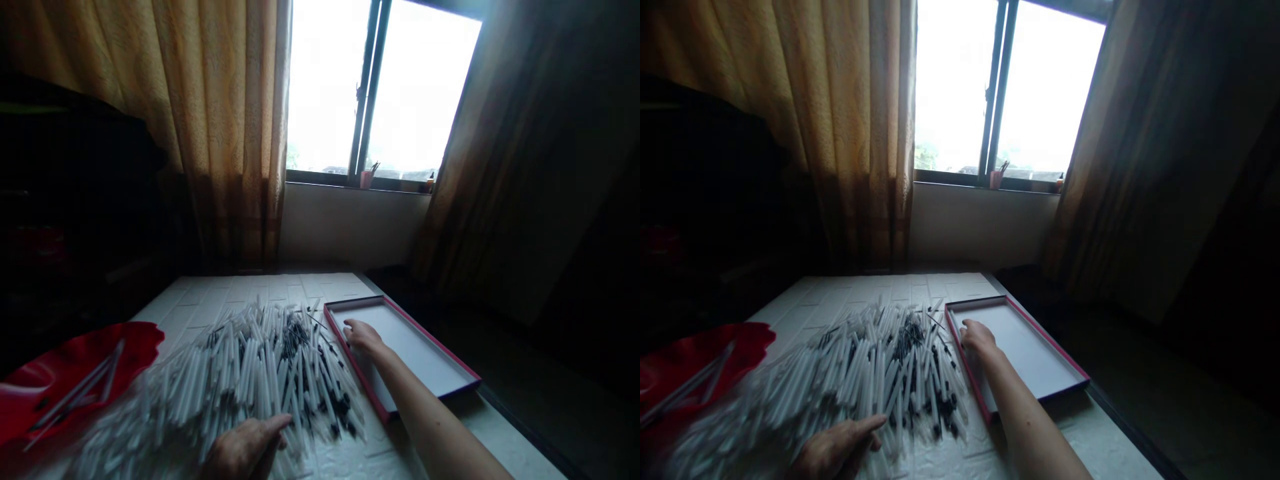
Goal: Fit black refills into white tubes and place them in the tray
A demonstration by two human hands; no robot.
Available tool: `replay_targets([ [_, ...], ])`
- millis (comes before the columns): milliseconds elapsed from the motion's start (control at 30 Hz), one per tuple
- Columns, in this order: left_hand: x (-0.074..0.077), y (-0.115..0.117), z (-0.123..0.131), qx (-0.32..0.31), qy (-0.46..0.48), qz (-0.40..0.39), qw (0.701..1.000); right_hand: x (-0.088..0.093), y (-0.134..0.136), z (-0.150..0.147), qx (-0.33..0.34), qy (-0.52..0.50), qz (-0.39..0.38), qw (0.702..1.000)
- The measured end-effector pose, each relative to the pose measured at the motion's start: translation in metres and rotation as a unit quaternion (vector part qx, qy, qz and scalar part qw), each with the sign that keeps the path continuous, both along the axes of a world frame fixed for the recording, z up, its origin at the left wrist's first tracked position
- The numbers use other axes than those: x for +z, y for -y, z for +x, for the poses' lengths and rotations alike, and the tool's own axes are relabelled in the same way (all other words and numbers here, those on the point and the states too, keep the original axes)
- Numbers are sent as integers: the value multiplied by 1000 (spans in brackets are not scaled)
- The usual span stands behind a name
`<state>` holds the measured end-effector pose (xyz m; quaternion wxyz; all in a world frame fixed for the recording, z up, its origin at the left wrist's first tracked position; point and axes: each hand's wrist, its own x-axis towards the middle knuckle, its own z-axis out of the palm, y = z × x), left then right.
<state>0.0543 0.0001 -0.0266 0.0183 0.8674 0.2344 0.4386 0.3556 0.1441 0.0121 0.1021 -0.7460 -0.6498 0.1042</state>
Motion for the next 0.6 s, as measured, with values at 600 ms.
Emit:
replay_targets([
  [600, 16, 6, 11, 46, -64, 137, 987, 6, 28, -15, 42, 20, -16, 999],
])
